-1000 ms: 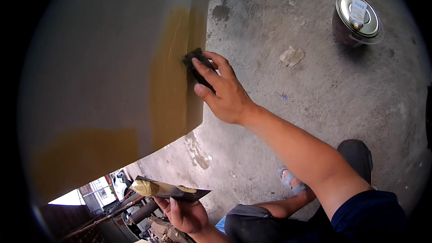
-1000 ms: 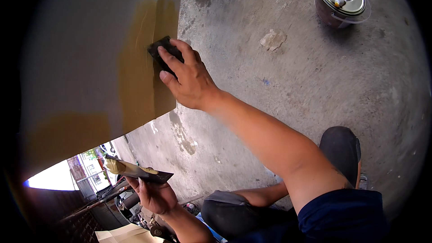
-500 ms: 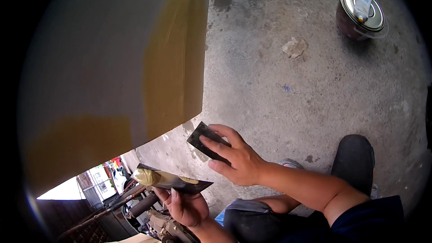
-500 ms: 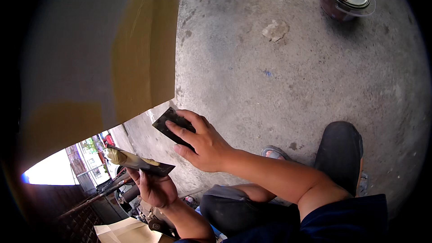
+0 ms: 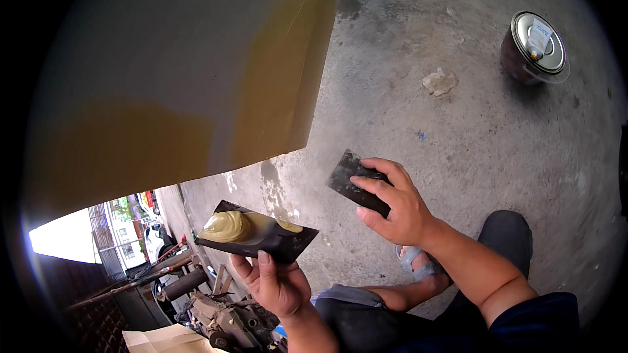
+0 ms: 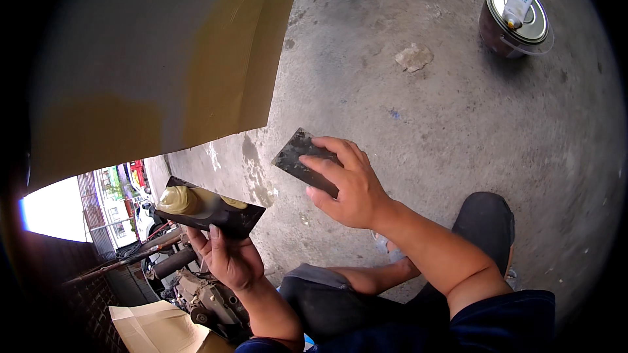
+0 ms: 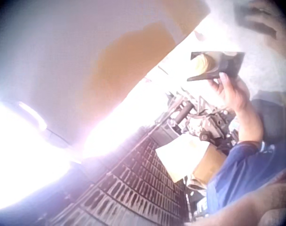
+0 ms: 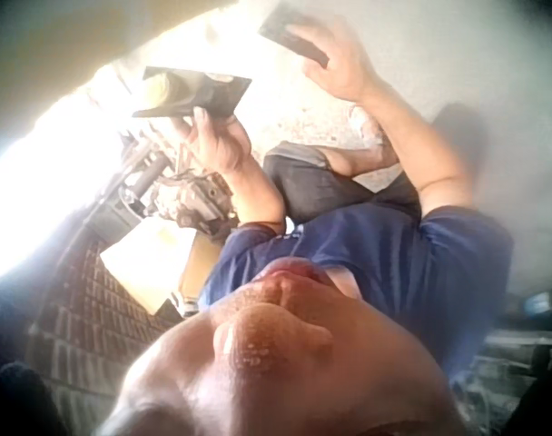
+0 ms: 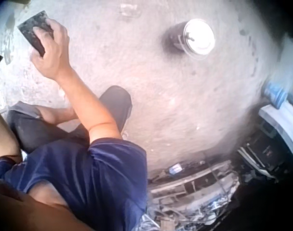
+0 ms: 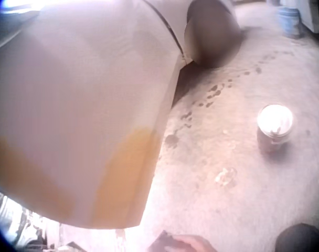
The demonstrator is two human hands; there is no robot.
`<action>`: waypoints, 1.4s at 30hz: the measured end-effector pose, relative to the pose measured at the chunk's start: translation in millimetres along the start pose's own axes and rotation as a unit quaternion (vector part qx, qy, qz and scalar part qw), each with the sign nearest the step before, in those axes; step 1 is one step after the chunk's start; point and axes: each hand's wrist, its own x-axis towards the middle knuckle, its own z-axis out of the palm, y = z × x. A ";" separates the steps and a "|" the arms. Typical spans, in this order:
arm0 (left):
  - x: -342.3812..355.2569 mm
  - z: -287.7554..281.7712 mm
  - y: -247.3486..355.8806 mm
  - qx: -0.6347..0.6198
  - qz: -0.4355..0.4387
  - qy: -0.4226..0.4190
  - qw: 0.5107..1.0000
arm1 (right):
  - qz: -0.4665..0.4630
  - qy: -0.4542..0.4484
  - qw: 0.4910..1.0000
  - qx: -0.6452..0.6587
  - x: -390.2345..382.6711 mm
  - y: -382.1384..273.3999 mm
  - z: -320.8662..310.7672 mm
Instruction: The person applies a beige filler paste to a car door using a small scraper and smooths it with a larger scraper. The person repeatedly transfers filler between the tools and spreads it over a damaged area on the door panel.
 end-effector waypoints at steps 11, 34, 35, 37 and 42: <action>-2.1 -13.7 -1.2 -0.032 0.056 -0.056 0.996 | -0.110 0.081 0.982 -0.130 35.4 -13.5 25.4; -0.5 -22.5 -2.5 -0.071 0.066 -0.020 0.995 | -0.120 0.105 0.982 -0.099 41.5 5.5 52.1; -0.7 -22.3 -3.3 -0.067 0.062 -0.018 0.996 | -0.103 0.094 0.987 -0.075 37.6 3.9 47.8; 0.0 -19.8 -4.7 -0.062 0.032 -0.063 0.996 | -0.069 0.072 0.995 -0.030 27.4 -3.6 34.0; -3.1 -19.4 -2.7 -0.067 -0.027 -0.075 0.994 | -0.030 -0.233 0.880 0.414 15.6 -20.9 0.9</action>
